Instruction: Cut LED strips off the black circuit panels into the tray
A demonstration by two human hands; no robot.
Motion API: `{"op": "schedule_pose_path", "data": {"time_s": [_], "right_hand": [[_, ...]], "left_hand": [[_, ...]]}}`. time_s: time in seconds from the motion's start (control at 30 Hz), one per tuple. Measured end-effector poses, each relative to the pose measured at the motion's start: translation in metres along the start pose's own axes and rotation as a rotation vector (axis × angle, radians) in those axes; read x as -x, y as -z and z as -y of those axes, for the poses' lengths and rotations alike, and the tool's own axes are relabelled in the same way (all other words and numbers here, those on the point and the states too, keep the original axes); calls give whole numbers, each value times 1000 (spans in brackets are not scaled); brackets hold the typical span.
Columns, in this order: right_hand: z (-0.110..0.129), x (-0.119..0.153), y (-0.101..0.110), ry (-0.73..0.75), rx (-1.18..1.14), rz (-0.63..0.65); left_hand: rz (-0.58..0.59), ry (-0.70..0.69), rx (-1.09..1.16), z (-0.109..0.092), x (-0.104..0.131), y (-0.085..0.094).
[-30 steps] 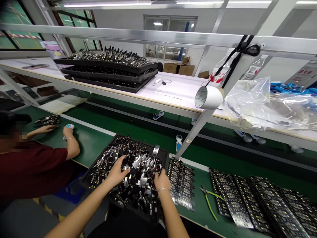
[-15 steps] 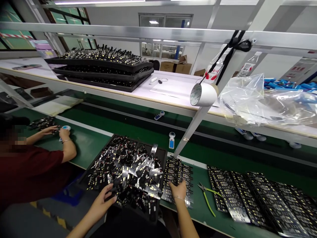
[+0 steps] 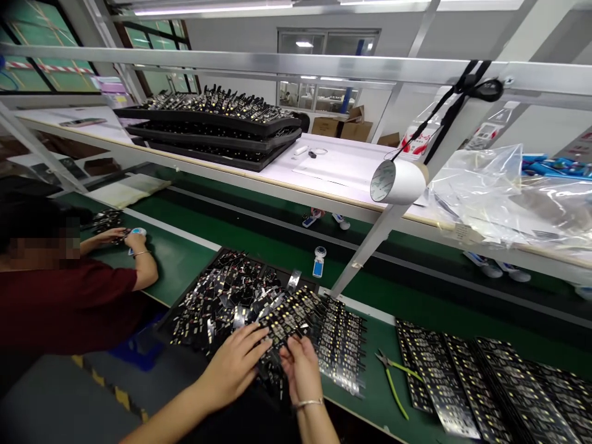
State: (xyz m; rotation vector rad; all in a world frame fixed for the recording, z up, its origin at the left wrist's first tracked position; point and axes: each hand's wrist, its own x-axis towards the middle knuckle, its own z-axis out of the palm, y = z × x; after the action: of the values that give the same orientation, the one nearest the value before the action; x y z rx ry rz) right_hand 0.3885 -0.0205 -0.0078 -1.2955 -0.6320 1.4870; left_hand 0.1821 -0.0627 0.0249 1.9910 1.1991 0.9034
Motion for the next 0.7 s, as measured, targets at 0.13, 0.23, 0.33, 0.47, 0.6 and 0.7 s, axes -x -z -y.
{"op": "schedule_pose_path", "data": {"time_s": [0.13,0.23,0.33,0.47,0.6,0.7], "right_hand": [[6,28,-28,-261,-208,279],[-5,39,-34,-534,-159,393],[-22,41,-38,-422,-122,367],[-36,37,-38,-191,-63,300],[-39,38,-34,-205,63,282],[-42,44,-26,-150,322,343]], "left_hand": [[-326,160,128,12,-3,7],[-537,400,492,13,2,8],[-519,622,939,9,10,4],[-469,774,1151,11,24,-2],[-329,803,1202,17,40,-4],[-261,795,1144,21,52,-8]]}}
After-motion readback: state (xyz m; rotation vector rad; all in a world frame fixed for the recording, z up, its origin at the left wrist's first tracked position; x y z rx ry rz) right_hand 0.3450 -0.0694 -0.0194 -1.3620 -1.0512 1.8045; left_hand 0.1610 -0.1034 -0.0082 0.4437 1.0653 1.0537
